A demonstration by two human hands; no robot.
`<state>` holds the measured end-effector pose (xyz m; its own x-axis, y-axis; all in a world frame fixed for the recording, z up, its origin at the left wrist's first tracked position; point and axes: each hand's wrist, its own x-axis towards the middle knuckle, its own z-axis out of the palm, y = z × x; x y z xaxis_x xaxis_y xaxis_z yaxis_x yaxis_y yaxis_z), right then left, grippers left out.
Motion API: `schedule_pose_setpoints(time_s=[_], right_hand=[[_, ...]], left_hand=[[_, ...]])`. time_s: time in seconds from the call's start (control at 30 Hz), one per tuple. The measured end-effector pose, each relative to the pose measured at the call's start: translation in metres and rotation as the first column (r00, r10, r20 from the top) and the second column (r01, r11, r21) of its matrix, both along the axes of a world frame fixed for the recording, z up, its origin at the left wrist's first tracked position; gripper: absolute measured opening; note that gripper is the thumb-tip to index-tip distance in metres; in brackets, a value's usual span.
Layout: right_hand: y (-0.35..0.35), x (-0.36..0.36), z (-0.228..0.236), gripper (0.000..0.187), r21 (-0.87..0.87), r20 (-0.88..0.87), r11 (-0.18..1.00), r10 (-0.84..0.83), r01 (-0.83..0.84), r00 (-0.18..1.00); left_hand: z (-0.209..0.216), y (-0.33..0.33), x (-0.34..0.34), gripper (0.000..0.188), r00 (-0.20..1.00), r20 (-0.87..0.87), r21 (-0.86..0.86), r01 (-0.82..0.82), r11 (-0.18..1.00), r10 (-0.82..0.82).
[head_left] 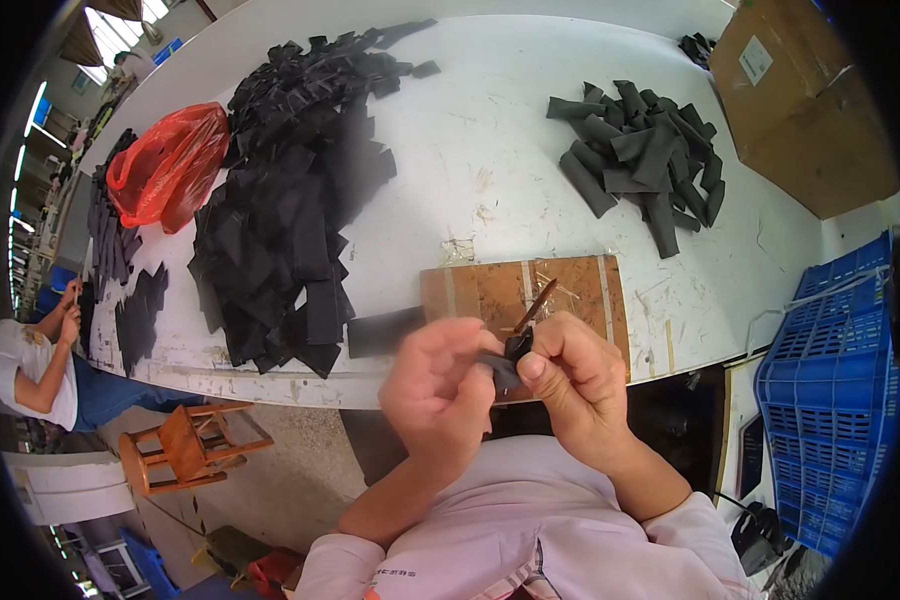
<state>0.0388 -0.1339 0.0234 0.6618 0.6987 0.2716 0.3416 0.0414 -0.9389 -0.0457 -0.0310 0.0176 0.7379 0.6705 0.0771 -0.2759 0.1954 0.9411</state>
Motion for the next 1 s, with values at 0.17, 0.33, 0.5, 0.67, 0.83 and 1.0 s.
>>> schedule_pose_setpoints(time_s=[0.17,0.33,0.5,0.67,0.83,1.0], right_hand=[[-0.006,0.018,0.042,0.014,0.171,-0.485,0.976,0.205,-0.138,0.850],[-0.001,0.028,0.080,0.014,0.256,-0.349,0.932,0.335,-0.255,0.875],[0.004,0.036,0.078,0.023,0.126,-0.362,0.977,0.207,-0.173,0.909],[0.007,0.071,0.010,0.023,0.102,-0.679,0.974,0.218,-0.203,0.701],[0.011,0.064,-0.031,0.024,0.196,-0.856,0.971,0.238,-0.139,0.460],[0.017,0.082,0.004,0.026,0.084,-0.716,0.956,0.254,-0.282,0.650]], left_hand=[[0.031,0.027,0.015,0.047,0.875,0.262,-0.393,0.483,0.783,-0.408],[0.042,0.028,0.035,0.058,0.588,0.620,-0.371,0.803,0.466,-0.520],[0.046,0.027,0.035,0.062,0.499,0.734,-0.410,0.866,0.286,-0.461],[0.011,0.039,0.050,0.052,0.651,0.618,-0.617,0.749,0.243,-0.440],[-0.040,0.042,0.051,0.039,0.639,0.685,-0.664,0.745,0.062,-0.350],[0.003,0.040,0.055,0.029,0.732,0.677,-0.727,0.650,-0.220,-0.073]])
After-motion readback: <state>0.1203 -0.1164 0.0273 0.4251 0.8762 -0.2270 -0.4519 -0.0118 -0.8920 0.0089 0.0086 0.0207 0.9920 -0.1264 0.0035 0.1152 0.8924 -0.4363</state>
